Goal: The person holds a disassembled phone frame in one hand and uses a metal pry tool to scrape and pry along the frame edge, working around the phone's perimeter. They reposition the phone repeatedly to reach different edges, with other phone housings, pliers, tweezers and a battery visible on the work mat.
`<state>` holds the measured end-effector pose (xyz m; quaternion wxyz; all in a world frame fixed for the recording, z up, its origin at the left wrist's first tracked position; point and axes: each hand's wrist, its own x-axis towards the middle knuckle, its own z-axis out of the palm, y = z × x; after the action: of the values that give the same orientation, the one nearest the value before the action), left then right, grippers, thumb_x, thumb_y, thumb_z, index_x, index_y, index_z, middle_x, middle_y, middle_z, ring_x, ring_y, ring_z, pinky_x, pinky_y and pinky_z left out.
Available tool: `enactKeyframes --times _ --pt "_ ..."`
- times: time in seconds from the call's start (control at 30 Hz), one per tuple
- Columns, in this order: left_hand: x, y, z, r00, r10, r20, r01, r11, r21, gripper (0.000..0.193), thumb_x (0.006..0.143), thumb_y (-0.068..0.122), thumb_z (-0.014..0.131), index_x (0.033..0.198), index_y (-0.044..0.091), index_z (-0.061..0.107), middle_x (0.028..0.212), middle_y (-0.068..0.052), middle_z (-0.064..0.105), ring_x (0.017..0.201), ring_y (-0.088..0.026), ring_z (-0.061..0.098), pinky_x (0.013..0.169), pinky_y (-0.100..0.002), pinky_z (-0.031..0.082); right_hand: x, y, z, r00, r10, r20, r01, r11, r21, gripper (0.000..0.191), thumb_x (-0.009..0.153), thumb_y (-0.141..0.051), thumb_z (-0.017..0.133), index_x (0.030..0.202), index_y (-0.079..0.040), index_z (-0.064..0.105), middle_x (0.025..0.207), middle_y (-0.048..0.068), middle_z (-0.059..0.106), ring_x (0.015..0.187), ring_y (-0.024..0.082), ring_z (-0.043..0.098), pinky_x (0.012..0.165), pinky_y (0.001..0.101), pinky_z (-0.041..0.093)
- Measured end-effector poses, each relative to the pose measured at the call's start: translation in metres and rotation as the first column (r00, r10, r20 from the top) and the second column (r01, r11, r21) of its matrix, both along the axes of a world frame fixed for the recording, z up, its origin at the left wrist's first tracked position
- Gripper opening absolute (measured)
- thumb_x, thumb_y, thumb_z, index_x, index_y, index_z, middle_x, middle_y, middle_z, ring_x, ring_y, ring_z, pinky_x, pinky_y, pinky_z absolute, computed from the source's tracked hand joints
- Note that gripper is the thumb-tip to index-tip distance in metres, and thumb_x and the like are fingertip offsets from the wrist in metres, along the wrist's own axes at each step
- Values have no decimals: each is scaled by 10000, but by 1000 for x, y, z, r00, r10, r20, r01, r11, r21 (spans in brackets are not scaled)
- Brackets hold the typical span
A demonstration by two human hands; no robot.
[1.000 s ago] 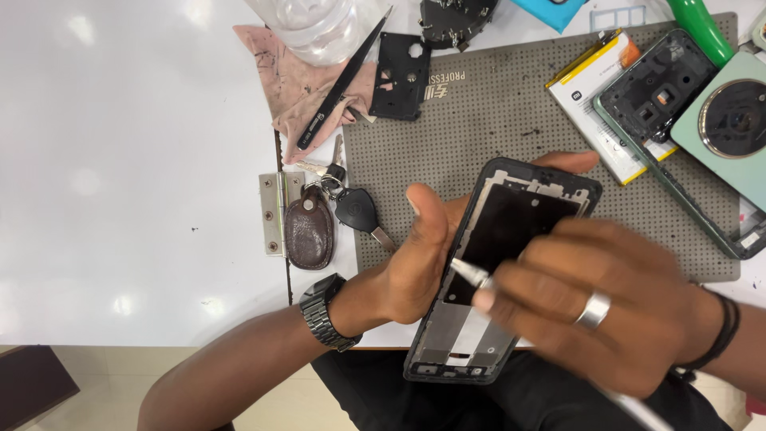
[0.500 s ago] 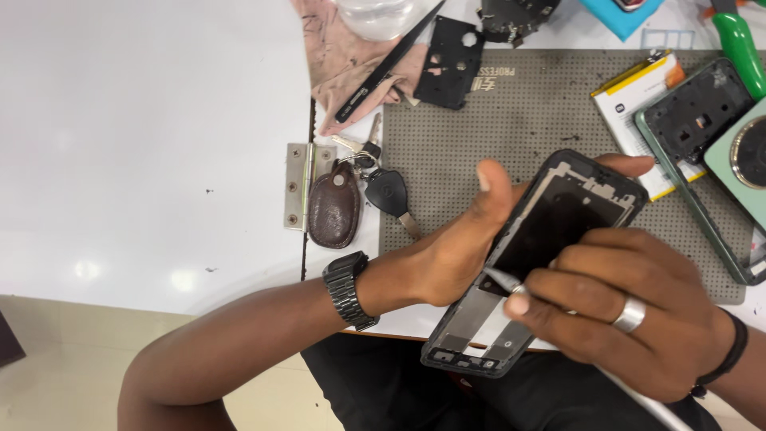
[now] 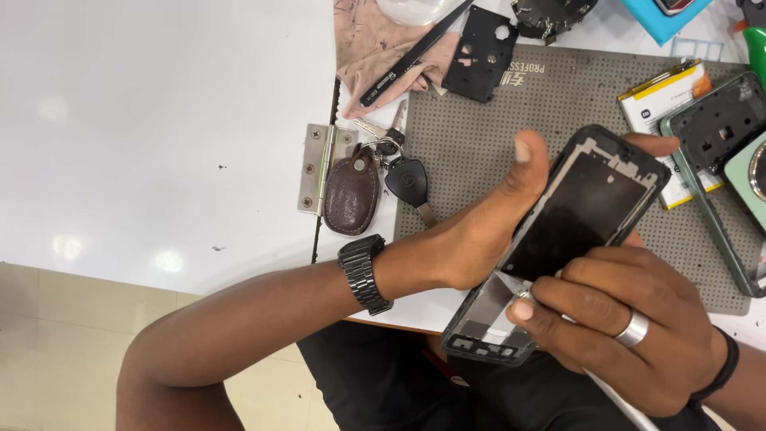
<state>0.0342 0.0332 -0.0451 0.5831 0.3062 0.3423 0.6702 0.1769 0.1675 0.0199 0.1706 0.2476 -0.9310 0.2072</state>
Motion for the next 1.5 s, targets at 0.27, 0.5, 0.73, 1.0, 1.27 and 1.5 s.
enactKeyframes --times 0.27,0.5,0.73,1.0,1.27,1.5 --pt "3 17 -4 987 65 150 -75 995 66 1061 938 858 137 1635 77 309 1230 -172 588 1110 -269 645 988 -434 627 -5 -2 0 993 120 -9 -120 991 -64 196 925 -182 697 1078 -59 706 999 56 712 909 205 658 717 395 567" --pt "1 12 -5 995 86 -58 -84 996 39 1058 971 854 75 1487 10 449 1241 -172 670 1204 -234 669 1077 -356 583 -10 8 1 991 -113 -67 114 993 5 221 864 -139 812 1059 -83 725 960 28 695 887 251 635 686 392 523" --pt "0 13 1 981 57 187 -77 992 100 1027 940 835 148 1643 98 280 1130 -191 661 1063 -258 677 977 -390 609 -6 4 2 999 -38 13 39 997 -59 279 822 -209 867 1043 -132 715 956 17 700 907 224 655 726 388 551" --pt "2 16 -6 962 35 271 -76 986 146 1003 984 833 152 1624 74 293 1174 -185 662 1107 -249 684 998 -390 607 -4 6 3 1000 5 25 -4 999 -40 252 853 -299 835 1012 -141 721 961 46 715 931 253 679 742 409 561" --pt "6 16 -9 973 89 214 -123 980 153 994 991 837 153 1596 69 330 1184 -165 660 1082 -239 695 987 -392 623 -6 2 7 999 12 34 -10 998 -63 207 867 -215 804 1039 -118 744 947 29 706 910 231 672 724 381 561" --pt "4 12 -8 969 57 239 -91 987 135 984 1003 819 146 1632 78 299 1201 -128 616 1093 -221 643 1009 -377 580 -9 0 9 999 11 47 -8 997 -81 216 869 -216 801 1046 -108 742 945 30 702 911 229 669 725 379 561"
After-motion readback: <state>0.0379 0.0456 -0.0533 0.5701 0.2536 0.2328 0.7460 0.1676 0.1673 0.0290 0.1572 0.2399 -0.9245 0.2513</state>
